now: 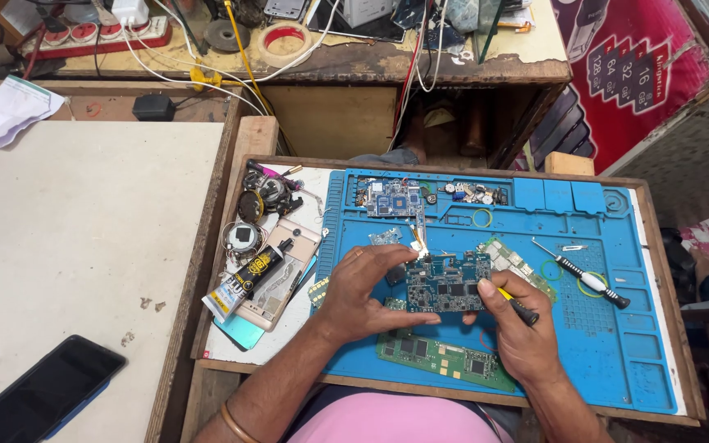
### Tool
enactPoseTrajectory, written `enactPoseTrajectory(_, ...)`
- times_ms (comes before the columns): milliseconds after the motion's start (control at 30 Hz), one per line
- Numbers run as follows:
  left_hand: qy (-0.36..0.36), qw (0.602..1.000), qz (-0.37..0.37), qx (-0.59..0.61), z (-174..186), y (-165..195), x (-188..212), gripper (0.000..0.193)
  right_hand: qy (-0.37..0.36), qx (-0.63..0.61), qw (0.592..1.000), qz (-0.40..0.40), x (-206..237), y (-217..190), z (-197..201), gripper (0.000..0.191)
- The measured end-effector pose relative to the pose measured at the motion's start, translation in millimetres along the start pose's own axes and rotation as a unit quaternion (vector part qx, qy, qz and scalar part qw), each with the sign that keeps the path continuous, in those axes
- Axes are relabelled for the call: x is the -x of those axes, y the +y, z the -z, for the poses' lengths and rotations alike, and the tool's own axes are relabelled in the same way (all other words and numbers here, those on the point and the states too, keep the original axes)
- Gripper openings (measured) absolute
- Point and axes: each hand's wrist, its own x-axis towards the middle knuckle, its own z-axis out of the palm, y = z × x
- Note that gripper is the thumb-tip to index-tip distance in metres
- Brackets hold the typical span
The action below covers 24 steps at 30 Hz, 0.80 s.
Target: The person sits at a repair bench and uses a yellow-handled screwdriver to unscrew and pry components from several phone motherboards, working on one board at a time on a blue silicone mat, then moves to a larger main board and continues unscrewing and lifting parts from it.
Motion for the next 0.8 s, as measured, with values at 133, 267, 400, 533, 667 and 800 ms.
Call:
enactPoseTrajectory(133,0.000,1.000,0.004,0.004,-1.6,-1.1,0.1,0.084,0.012,0.000,1.000,-0.010,0.3,0.6,0.5,0.026)
enactPoseTrajectory(267,0.009,1.000,-0.001,0.001,-1.2,-3.1,1.2,0.084,0.043,-0.030,0.998,0.022,-0.5,4.6,0.9,0.024)
enactPoseTrajectory(400,0.003,1.000,0.008,0.004,-0.6,-3.4,1.6,0.085,0.056,-0.045,0.996,0.054,0.3,7.2,2.4,0.023)
enactPoseTrajectory(533,-0.007,1.000,0.021,0.011,0.2,-2.5,1.2,0.087,0.043,-0.047,0.997,0.042,1.2,8.2,4.2,0.020)
enactPoseTrajectory(667,-0.019,0.999,0.021,0.016,-0.3,-2.1,0.7,0.090,0.027,-0.078,0.996,0.022,1.7,8.5,4.1,0.018)
enactPoseTrajectory(800,-0.020,0.999,0.023,0.013,-0.3,-2.2,0.9,0.090,0.004,-0.070,0.997,0.020,2.8,5.8,1.5,0.019)
